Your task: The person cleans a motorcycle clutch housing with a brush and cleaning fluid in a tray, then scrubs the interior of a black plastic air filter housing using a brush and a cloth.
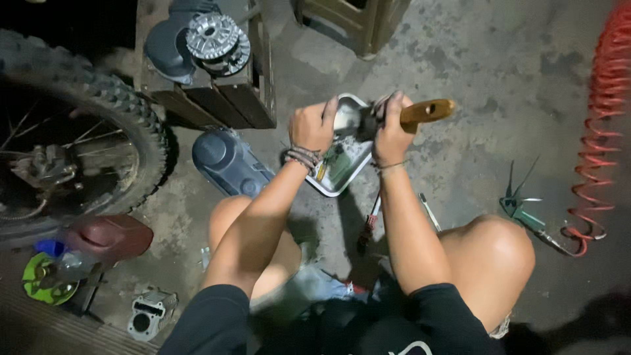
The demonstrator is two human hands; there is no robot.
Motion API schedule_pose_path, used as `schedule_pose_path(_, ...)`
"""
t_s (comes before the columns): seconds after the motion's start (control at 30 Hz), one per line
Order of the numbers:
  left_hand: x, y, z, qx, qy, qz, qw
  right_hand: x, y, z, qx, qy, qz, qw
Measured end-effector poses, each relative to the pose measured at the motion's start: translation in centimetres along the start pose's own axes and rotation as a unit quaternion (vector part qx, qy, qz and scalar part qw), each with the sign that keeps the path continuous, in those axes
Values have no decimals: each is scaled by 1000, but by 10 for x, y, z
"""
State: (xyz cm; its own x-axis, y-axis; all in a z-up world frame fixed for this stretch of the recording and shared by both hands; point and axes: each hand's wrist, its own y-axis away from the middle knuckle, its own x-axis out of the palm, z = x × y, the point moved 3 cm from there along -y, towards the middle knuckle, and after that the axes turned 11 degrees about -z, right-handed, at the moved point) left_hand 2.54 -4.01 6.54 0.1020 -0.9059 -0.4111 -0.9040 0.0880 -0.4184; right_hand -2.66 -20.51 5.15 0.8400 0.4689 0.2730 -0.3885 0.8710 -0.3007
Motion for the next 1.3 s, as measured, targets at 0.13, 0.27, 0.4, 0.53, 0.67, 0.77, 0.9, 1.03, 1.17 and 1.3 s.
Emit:
schedule_pose_path(0.13,11,12,22,-26,-14,8,1000,26,1,42,83,-228,109,964)
schedule_pose_path(0.27,14,17,27,-92,57,-2,994,7,-27,6,164,-230,106,953)
schedule_pose_path(0.4,15,12,35,-89,79,-12,993,-32,-64,-40,3,-10,15,1000)
schedule_pose_path(0.53,20,10,35,-83,67,-5,994,-9,-43,15,107,-153,13,982)
schedule_pose_path(0.67,3,-5,28,-144,116,-50,981,-33,-54,-73,102,29,-72,992)
schedule_pose_path(0.77,15,-3,85,-220,220,-162,936,-73,-45,-143,159,108,-28,981)
schedule_pose_path(0.9,5,14,51,-401,275,-198,851,-48,2,-129,150,148,140,967)
schedule_pose_path(1.03,41,-3,116,-253,229,-104,934,-37,-7,-145,189,-12,145,971)
schedule_pose_path(1.17,40,8,81,-142,171,36,974,-28,-18,-113,95,80,285,950)
schedule_pose_path(1.3,31,8,47,-85,101,69,989,-37,-15,-136,39,140,311,939)
